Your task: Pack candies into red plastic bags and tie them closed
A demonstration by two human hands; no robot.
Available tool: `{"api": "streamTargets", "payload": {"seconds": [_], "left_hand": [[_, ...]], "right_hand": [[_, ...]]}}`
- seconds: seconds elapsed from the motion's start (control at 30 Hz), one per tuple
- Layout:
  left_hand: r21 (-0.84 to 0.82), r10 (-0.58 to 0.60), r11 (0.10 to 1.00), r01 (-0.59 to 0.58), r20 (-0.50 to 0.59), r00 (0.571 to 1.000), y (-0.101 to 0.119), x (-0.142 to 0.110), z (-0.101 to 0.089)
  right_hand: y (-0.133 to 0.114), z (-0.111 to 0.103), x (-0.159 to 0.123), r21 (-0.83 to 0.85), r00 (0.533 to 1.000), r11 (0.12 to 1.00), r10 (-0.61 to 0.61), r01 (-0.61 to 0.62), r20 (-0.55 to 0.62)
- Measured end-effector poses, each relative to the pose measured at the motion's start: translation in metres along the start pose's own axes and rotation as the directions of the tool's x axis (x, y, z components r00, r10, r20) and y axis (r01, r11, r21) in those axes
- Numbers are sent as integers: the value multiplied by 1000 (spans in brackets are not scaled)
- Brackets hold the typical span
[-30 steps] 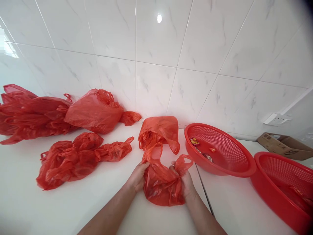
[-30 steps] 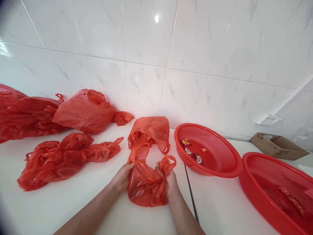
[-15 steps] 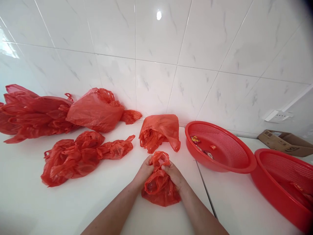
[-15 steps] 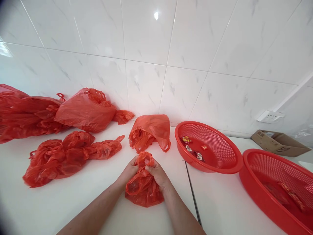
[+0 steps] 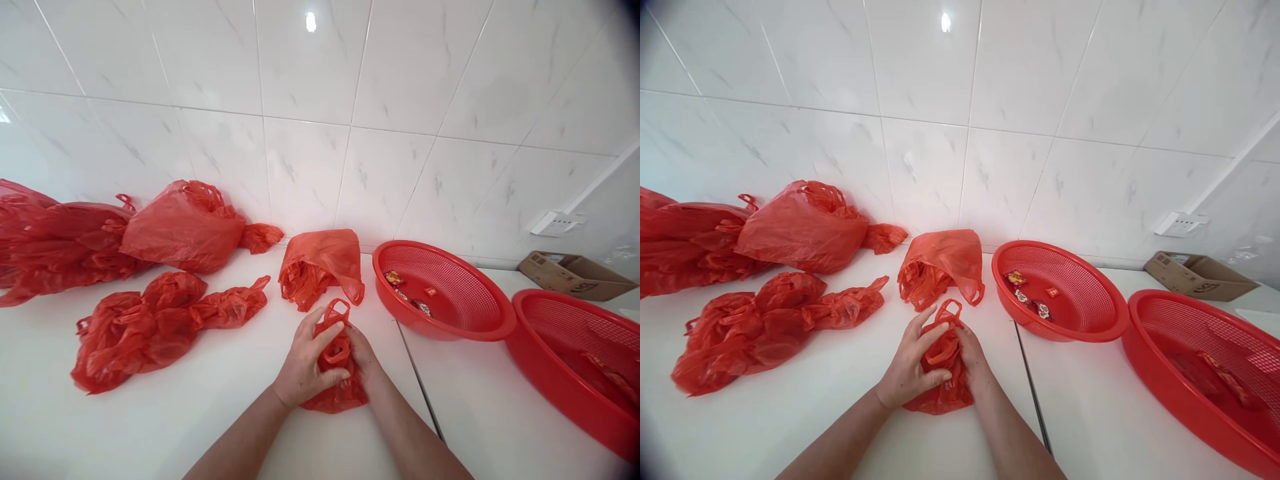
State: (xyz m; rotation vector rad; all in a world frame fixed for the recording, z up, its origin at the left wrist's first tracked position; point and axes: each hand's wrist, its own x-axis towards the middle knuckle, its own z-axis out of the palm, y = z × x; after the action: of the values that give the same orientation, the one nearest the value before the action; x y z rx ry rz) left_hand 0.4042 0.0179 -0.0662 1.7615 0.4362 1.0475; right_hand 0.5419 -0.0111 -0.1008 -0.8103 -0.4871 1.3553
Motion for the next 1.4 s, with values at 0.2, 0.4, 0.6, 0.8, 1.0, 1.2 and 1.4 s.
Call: {"api": "streamTargets", "payload": {"seconds": [0.2,0.4,0.6,0.8,1.0,1.2,1.4], "left_hand": [[-169,-220,968,186,-212,952,-16,4,-2],[-418,-495,812,407,-125,860,-34,7,-16],[-561,-521,713,421,-22,853,-37,10,-25],[-508,-557,693,512,75,827,-33,9,-29],[-492,-567,690,530,86,819,-30,9,-29],[-511,-536,696,504,96,839,-29,9,-28],[-530,-480,704,473,137,867,-25,9,-25]], "right_hand": [[-2,-2,-7,34,993,999,-12,8,116],[2,-5,-14,0,968,997,70,-72,243],[7,-10,-8,20,987,996,84,-87,140],[0,-6,-11,76,993,994,75,-82,91],[-3,-10,-15,98,992,993,56,-67,112],[-2,-9,-10,-256,997,965,-41,57,67],[-1,-7,-8,-701,935,681,-350,211,-58]]}}
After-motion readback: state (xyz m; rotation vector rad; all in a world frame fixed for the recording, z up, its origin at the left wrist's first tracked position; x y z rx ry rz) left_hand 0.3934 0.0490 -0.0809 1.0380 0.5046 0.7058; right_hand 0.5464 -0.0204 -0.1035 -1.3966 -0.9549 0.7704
